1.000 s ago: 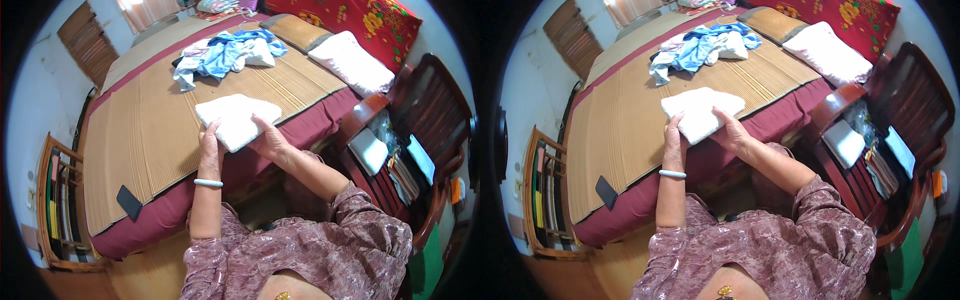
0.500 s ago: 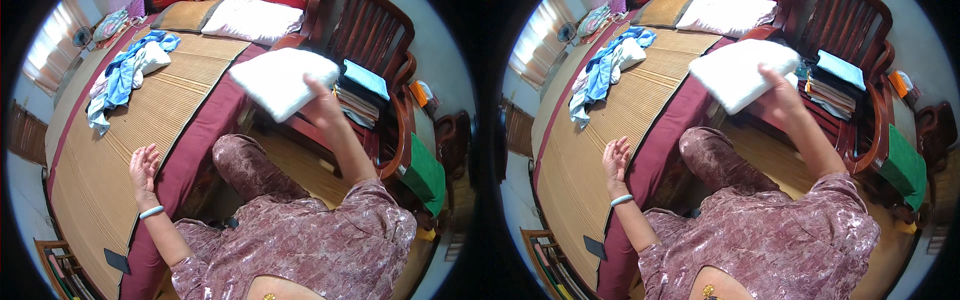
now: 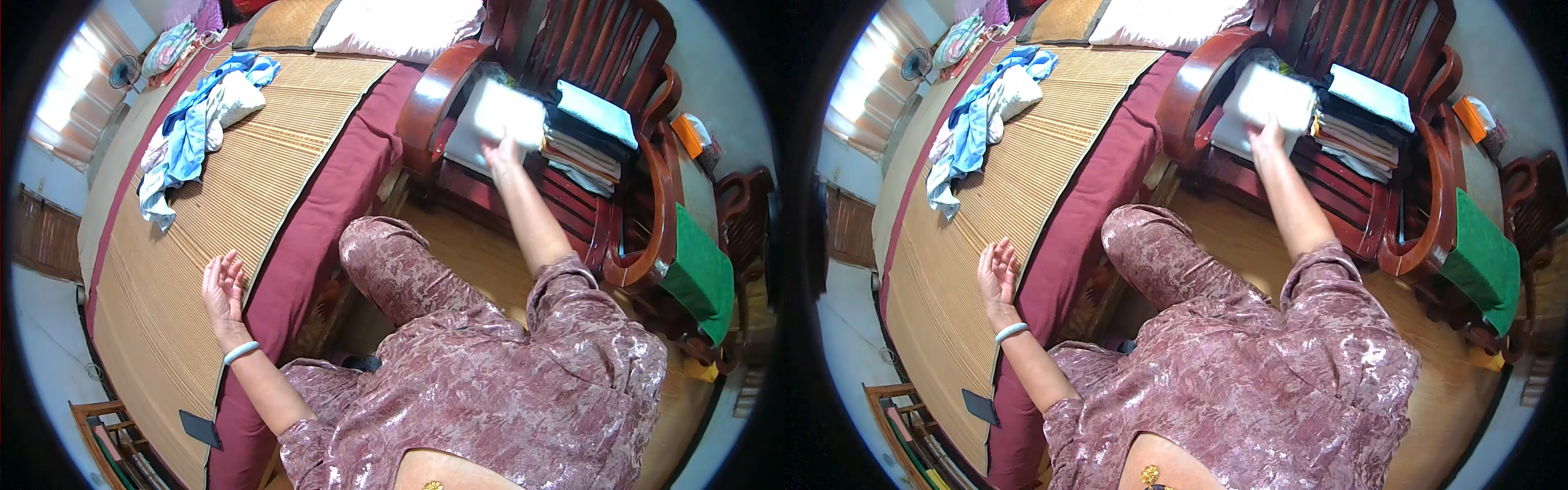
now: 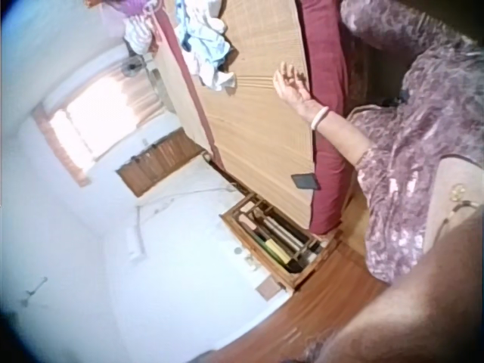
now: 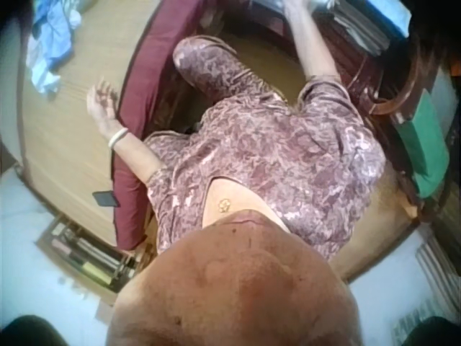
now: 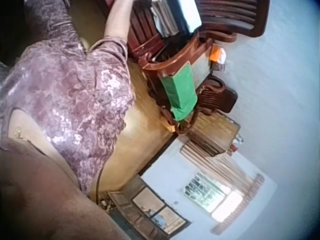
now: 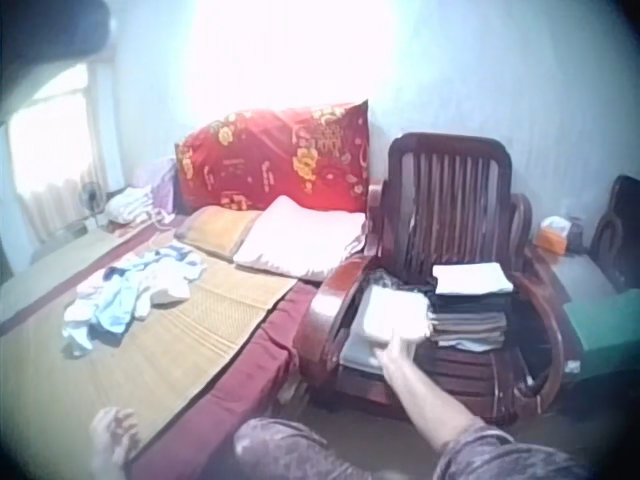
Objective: Folding a white towel and inspecting another piece of clothing on a bed.
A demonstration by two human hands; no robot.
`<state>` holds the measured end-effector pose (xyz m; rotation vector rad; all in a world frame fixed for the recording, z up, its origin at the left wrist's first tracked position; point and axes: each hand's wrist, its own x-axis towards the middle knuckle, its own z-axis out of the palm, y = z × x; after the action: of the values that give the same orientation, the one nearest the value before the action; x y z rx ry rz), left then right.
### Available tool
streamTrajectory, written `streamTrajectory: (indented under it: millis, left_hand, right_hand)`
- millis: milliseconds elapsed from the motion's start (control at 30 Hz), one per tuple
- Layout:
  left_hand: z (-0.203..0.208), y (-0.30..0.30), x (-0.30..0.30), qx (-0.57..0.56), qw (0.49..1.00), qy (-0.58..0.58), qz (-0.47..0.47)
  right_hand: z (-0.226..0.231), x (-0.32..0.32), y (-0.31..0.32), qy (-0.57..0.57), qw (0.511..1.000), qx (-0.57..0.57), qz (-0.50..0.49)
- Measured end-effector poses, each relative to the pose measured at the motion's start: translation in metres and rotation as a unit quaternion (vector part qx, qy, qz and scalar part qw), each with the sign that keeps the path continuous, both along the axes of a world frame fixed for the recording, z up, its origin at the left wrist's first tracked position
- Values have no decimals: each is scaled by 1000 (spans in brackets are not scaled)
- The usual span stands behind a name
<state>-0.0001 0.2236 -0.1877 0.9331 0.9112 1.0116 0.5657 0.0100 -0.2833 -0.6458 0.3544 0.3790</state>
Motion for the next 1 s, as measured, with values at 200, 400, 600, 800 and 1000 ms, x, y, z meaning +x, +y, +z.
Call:
streamTrajectory:
  millis: [200,400,600,800,1000]
  left_hand:
    - [1,4,1,-15,1000,-17,-2]
    - [0,4,3,-9,1000,2,-3]
    - [-2,6,1,-14,1000,10,-9]
    - [0,0,-1,-12,1000,20,-5]
    - [-7,-3,-6,-19,1000,21,-6]
  right_hand:
    - [-22,-8,-1,2,996,-32,78]
    - [-14,-14,-14,-22,996,-43,70]
    - [-22,-46,-12,-7,996,-27,84]
    - [-15,-68,-23,35,989,-58,130]
    - [11,-70,-40,-314,864,-272,285]
